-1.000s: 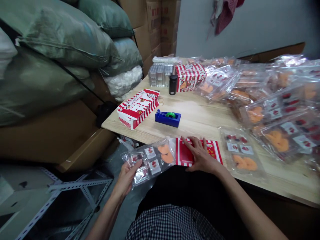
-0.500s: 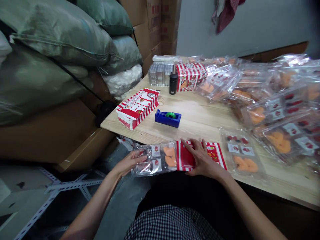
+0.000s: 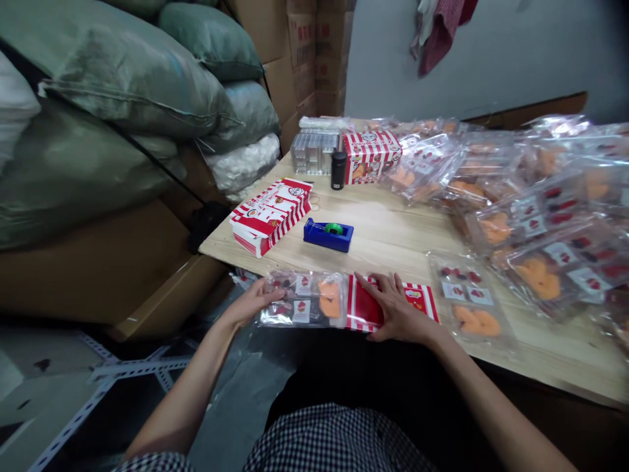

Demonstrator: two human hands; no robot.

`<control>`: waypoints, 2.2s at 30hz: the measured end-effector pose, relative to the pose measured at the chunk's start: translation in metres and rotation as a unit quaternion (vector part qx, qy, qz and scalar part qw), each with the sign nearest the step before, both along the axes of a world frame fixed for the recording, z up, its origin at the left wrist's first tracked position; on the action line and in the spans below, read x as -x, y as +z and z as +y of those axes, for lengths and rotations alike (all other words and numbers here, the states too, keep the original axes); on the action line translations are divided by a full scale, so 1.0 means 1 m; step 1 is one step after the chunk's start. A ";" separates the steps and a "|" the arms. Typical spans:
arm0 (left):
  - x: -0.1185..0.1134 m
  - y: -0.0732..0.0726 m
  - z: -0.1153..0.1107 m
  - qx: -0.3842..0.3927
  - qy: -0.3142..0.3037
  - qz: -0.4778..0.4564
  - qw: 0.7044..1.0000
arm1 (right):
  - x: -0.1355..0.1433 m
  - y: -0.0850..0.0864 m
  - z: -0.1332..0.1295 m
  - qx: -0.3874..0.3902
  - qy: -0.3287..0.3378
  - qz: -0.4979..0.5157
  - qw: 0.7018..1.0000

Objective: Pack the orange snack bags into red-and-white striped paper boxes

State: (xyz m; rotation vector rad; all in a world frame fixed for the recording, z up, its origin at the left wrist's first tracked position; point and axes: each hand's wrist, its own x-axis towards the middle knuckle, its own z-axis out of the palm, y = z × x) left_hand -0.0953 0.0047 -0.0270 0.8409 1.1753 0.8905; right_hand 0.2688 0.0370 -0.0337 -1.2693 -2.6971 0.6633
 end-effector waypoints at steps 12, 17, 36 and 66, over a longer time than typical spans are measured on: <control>0.027 0.009 0.034 0.057 -0.016 -0.008 0.998 | -0.010 -0.006 -0.001 0.021 0.016 -0.030 0.999; 0.017 0.008 0.052 0.042 -0.026 0.014 0.999 | -0.007 0.000 0.001 0.038 0.012 -0.011 0.999; -0.003 0.007 0.010 -0.114 0.209 0.071 0.969 | -0.002 -0.002 -0.010 -0.016 -0.042 0.024 0.999; -0.079 -0.019 0.050 -0.034 -0.174 -0.022 0.984 | 0.004 -0.006 -0.005 -0.038 -0.023 0.034 0.998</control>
